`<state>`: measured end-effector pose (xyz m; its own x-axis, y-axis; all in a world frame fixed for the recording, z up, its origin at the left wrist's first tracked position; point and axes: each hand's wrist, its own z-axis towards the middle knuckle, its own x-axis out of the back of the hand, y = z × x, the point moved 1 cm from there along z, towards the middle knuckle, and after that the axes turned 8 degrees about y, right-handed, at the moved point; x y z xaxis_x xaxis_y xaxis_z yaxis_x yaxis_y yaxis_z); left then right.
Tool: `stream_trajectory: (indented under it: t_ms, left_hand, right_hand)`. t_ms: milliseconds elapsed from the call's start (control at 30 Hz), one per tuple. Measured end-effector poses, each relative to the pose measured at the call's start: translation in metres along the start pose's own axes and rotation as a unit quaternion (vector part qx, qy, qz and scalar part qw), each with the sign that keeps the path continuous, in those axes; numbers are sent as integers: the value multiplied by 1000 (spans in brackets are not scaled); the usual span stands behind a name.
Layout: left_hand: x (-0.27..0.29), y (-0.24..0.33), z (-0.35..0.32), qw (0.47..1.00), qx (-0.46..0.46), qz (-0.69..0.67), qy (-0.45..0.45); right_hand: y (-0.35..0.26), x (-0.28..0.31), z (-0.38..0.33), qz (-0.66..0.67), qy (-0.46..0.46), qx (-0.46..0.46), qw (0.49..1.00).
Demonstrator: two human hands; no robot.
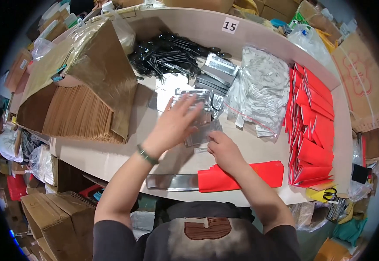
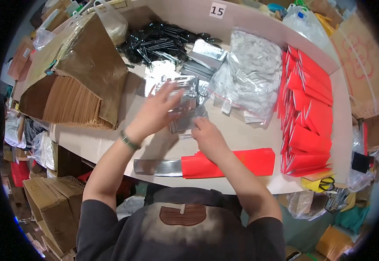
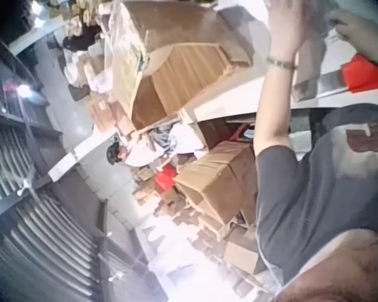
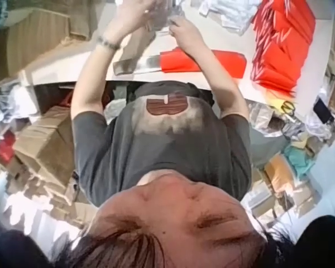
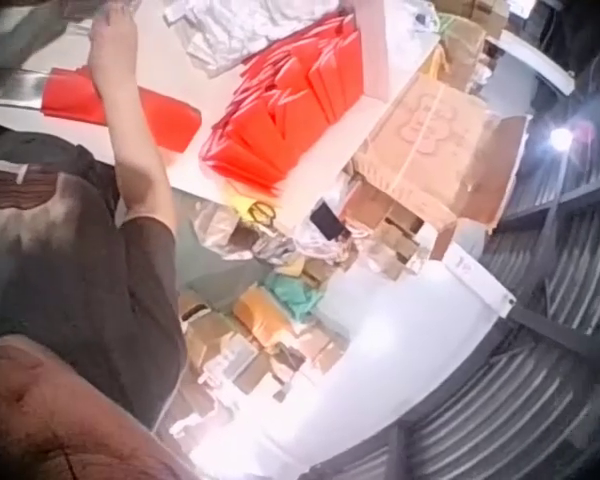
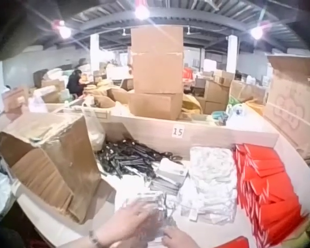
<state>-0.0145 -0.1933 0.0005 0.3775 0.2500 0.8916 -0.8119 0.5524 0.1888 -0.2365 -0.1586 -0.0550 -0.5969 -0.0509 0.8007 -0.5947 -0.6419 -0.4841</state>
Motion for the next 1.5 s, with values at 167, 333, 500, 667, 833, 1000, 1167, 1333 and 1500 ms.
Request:
stream_trajectory:
  t_ms: [167, 333, 500, 667, 833, 1000, 1167, 1333, 1500]
  left_hand:
    - [126, -63, -59, 894, 363, -16, 262]
    - [125, -154, -140, 923, 307, 228, 42]
    - [130, -151, -138, 937, 289, 169, 96]
    - [141, -166, -147, 900, 332, 268, 93]
    - [124, -75, -176, 806, 448, -69, 381]
    - [84, 15, -235, 796, 433, -421, 38]
    - [67, 14, -217, 815, 487, -310, -44]
    - [11, 84, -145, 942, 252, -207, 84]
    - [-3, 95, -129, 878, 395, -272, 10]
  right_hand:
    - [8, 12, 7, -4, 36, 1, 999]
    - [-6, 7, 14, -74, -36, -20, 996]
    - [-22, 8, -1, -105, 54, 85, 989]
    - [-82, -7, 5, 158, 13, -70, 985]
    - [-86, -37, -35, -5, -93, 165, 982]
    - [-77, 22, -46, 107, -29, 38, 993]
    - [-66, 22, -61, 46, -96, 79, 991]
    - [-79, 8, -53, 39, -77, 76, 993]
    - [-76, 4, -56, -31, -26, 24, 999]
